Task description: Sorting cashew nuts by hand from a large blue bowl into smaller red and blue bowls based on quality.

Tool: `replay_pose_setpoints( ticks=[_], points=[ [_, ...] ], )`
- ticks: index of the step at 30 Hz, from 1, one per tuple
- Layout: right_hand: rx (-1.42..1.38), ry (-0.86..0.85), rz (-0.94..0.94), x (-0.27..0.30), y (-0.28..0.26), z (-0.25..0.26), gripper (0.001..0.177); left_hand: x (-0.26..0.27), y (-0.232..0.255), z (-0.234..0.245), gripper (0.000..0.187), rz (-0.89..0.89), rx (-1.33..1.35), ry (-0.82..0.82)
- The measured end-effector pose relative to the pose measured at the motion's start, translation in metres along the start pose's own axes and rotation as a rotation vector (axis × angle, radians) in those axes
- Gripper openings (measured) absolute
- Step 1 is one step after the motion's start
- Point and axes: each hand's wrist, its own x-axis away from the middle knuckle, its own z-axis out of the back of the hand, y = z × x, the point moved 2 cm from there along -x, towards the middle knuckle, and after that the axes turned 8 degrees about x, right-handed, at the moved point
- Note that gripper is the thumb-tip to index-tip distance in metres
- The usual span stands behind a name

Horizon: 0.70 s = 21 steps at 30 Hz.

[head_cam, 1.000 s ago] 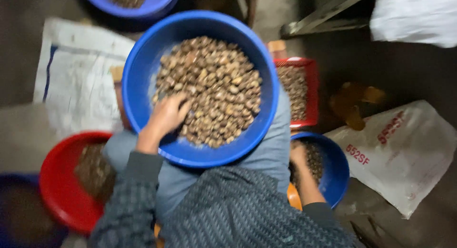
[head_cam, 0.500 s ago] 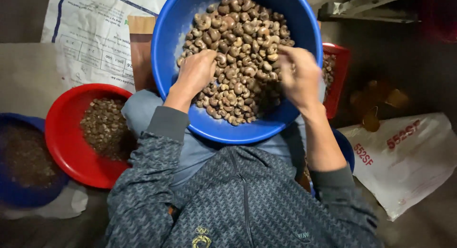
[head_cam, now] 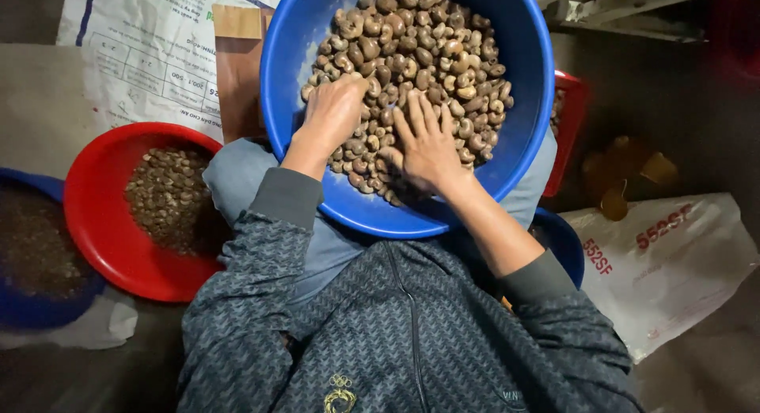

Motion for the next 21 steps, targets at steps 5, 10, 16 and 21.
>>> replay_pose_setpoints(
  ticks=[5, 10, 16, 21],
  points=[
    [-0.03, -0.183, 0.015, 0.028, -0.019, 0.023, 0.084, 0.01, 0.02, 0.017, 0.022, -0.017, -0.032, -0.022],
    [-0.149, -0.36, 0.055, 0.041, -0.008, 0.045, 0.076, 0.01, 0.021, 0.016, 0.022, -0.047, -0.002, -0.016],
    [-0.29, 0.138, -0.162, -0.01, 0.042, 0.041, 0.013, 0.011, 0.026, 0.016, 0.021, -0.055, 0.014, -0.006],
    [-0.16, 0.304, -0.054, -0.04, 0.025, 0.064, 0.023, 0.013, 0.014, 0.025, 0.017, -0.151, 0.019, 0.37]
  ],
)
